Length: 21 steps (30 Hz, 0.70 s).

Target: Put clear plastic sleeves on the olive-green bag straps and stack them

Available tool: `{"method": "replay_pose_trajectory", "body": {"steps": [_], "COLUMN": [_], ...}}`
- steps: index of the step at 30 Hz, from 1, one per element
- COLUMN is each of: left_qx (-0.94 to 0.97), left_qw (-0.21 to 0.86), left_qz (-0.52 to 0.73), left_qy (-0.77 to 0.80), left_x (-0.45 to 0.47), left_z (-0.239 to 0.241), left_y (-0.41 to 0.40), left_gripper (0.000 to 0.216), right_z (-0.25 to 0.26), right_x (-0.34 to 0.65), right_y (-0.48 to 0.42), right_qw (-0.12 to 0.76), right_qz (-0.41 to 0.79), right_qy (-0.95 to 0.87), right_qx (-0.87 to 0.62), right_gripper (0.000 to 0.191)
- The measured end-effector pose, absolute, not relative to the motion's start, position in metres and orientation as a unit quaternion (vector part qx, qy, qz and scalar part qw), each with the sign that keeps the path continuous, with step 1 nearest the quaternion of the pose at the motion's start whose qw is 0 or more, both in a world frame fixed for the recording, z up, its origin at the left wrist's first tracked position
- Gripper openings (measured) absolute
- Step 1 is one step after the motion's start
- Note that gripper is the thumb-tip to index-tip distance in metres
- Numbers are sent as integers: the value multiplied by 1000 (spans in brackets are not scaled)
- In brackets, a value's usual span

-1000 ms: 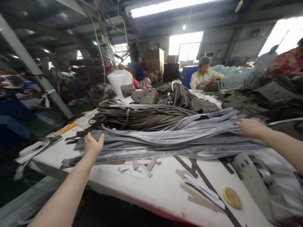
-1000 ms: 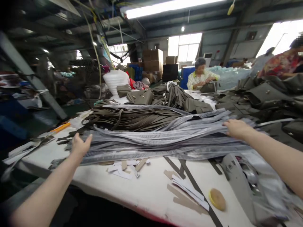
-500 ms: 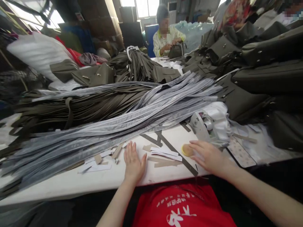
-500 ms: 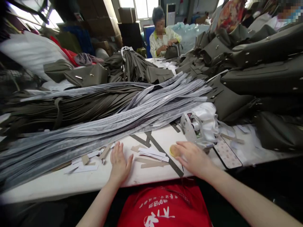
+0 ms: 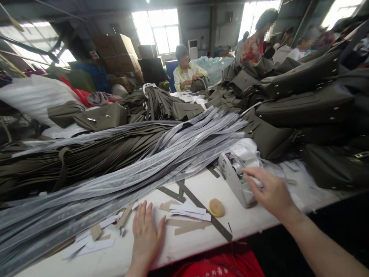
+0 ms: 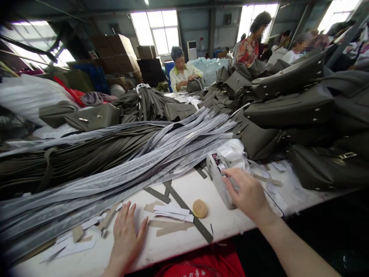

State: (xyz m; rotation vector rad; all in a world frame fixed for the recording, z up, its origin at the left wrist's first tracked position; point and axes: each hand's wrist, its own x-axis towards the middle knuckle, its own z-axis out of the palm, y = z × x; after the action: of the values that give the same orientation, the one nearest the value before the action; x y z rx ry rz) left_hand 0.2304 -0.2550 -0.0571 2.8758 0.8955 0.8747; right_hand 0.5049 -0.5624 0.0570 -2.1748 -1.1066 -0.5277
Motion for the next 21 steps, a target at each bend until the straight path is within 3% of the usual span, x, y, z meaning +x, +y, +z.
{"method": "replay_pose_trajectory", "body": {"steps": [3, 8, 21], "left_qx": [916, 914, 923], "left_qw": [9, 17, 11], "left_qz": [273, 267, 217], "left_qy": [295, 304, 318], "left_x": [230, 229, 227], "left_z": [-59, -65, -65], "left_y": [-253, -251, -249], "left_gripper": [58, 56, 52], "right_z": [64, 36, 14], "right_x": [558, 610, 608], "right_y": [-581, -577, -558], "right_qw": [302, 224, 238], "right_qz": [-266, -268, -256], "right_qy": [-319, -332, -383], "right_qx": [-858, -876, -855], "right_gripper": [17, 28, 17]}}
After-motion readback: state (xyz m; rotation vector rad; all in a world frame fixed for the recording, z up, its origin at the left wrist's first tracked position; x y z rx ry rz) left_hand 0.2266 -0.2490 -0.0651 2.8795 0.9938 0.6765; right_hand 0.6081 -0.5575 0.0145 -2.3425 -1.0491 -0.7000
